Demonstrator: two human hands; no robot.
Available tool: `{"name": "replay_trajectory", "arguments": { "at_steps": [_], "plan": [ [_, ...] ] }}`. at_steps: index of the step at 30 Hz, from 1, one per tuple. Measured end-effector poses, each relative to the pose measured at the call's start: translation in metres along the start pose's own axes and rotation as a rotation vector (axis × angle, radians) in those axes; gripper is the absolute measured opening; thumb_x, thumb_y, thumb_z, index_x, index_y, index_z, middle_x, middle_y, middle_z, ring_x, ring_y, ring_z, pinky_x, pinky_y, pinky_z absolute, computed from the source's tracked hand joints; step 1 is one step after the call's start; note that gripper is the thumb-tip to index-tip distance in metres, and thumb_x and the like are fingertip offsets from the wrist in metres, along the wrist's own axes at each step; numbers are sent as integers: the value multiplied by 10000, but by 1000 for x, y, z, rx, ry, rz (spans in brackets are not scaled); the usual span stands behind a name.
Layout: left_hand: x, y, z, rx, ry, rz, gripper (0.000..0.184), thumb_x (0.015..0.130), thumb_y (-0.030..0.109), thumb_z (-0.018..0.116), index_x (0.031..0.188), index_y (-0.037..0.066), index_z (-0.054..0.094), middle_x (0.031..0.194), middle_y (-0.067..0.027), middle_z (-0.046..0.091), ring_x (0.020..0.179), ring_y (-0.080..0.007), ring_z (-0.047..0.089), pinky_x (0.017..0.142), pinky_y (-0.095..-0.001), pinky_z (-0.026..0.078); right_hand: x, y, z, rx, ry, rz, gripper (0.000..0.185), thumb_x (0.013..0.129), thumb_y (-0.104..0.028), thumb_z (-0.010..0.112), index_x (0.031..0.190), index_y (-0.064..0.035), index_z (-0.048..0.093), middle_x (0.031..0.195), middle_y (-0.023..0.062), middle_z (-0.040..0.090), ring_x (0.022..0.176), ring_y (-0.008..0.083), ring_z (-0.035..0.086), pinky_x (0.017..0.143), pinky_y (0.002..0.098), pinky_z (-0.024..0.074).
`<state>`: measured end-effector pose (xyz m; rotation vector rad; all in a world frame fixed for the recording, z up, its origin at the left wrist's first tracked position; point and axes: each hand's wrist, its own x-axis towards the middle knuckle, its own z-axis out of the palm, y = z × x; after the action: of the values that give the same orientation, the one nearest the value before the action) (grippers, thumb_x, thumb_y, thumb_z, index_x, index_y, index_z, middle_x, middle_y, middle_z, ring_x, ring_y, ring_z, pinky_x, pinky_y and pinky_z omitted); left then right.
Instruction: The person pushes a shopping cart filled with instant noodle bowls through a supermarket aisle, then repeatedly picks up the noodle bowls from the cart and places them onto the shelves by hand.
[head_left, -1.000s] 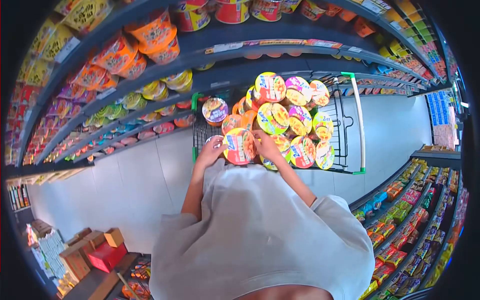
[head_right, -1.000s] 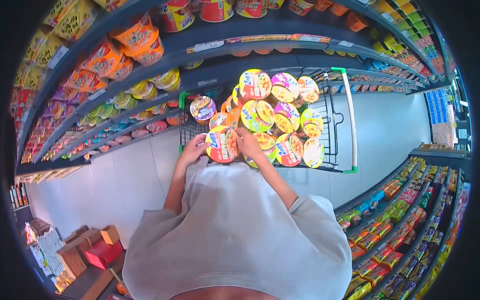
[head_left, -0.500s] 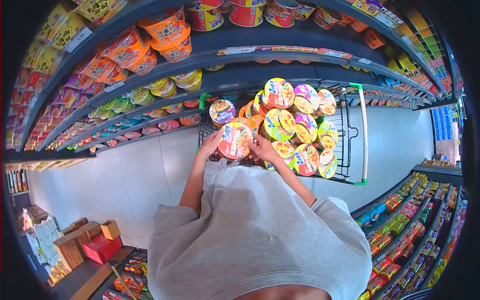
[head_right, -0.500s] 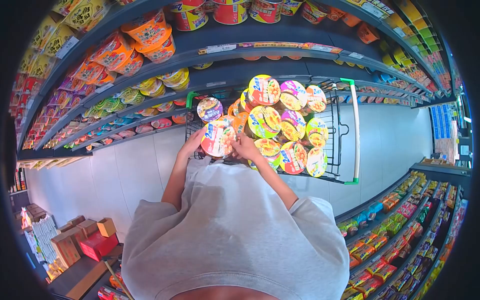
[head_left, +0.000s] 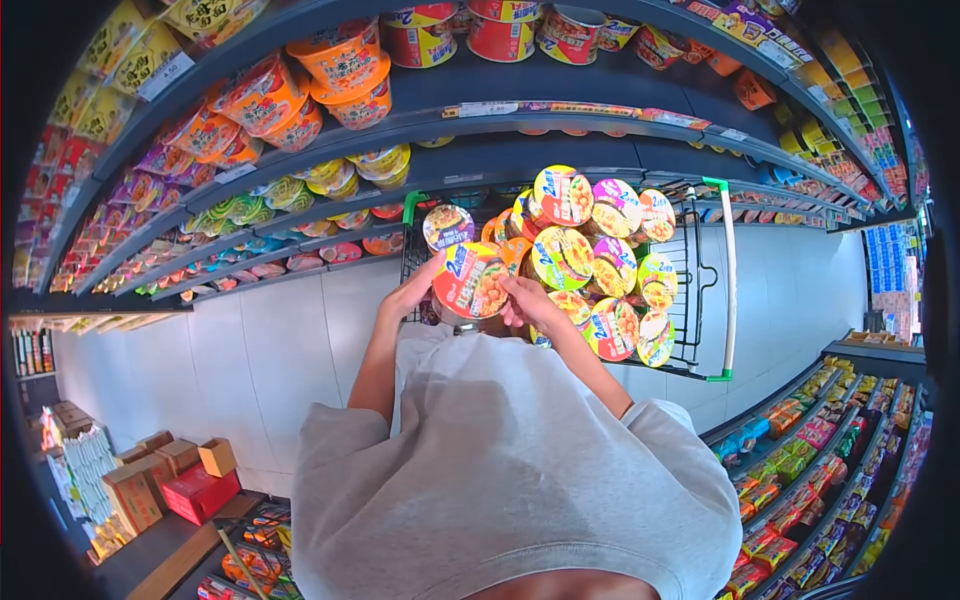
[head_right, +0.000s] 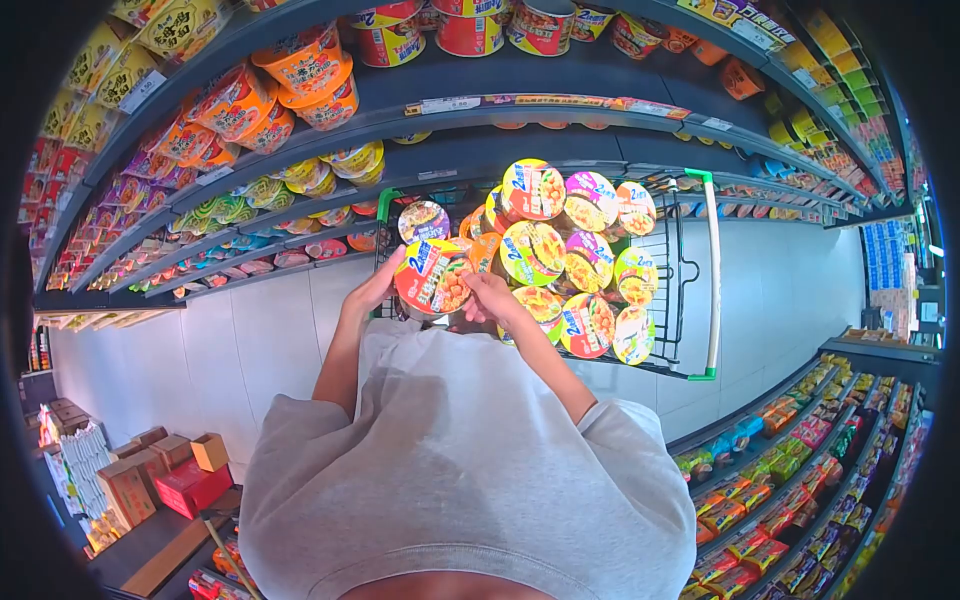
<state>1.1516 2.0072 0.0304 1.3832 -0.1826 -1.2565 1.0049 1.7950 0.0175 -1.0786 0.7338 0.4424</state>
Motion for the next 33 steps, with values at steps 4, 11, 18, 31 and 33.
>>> {"name": "replay_trajectory", "arguments": {
  "at_steps": [4,11,18,31,33],
  "plan": [
    [-11,19,1,273,-30,15,728,955,596,447,1465,79,384,1407,-99,520,1261,-219,517,1030,-464,431,-12,-27,-3,168,-12,-4,442,982,-476,538,918,-39,553,595,59,597,406,128,513,355,241,337],
    [-1,18,8,-371,-213,1,813,917,655,408,1494,87,327,1468,-136,454,1309,-324,485,1001,-585,426,-21,-49,-4,-185,256,-248,513,973,-566,492,1058,-77,624,870,7,648,757,76,606,614,240,460],
    [1,28,38,-266,-55,-11,840,917,699,332,1490,85,331,1454,-157,464,1297,-331,499,978,-612,440,2,-16,-19,-105,199,-485,400,1020,-454,475,1181,-96,555,1033,-7,631,881,67,580,755,245,457],
    [28,166,41,328,228,823,1015,628,226,916,1390,-8,289,1341,-143,487,1270,-225,483,1081,-367,396,-25,-205,10,-121,30,-801,536,1032,-306,478,1497,-78,341,1471,82,434,1317,205,469,1012,399,464],
    [47,200,27,382,327,948,1004,600,223,922,1368,-11,318,1338,-145,498,1245,-230,508,1068,-373,408,-19,-251,17,-146,26,-857,532,1033,-282,476,1503,-78,332,1437,62,468,1274,187,503,983,340,476]
  ]
}}
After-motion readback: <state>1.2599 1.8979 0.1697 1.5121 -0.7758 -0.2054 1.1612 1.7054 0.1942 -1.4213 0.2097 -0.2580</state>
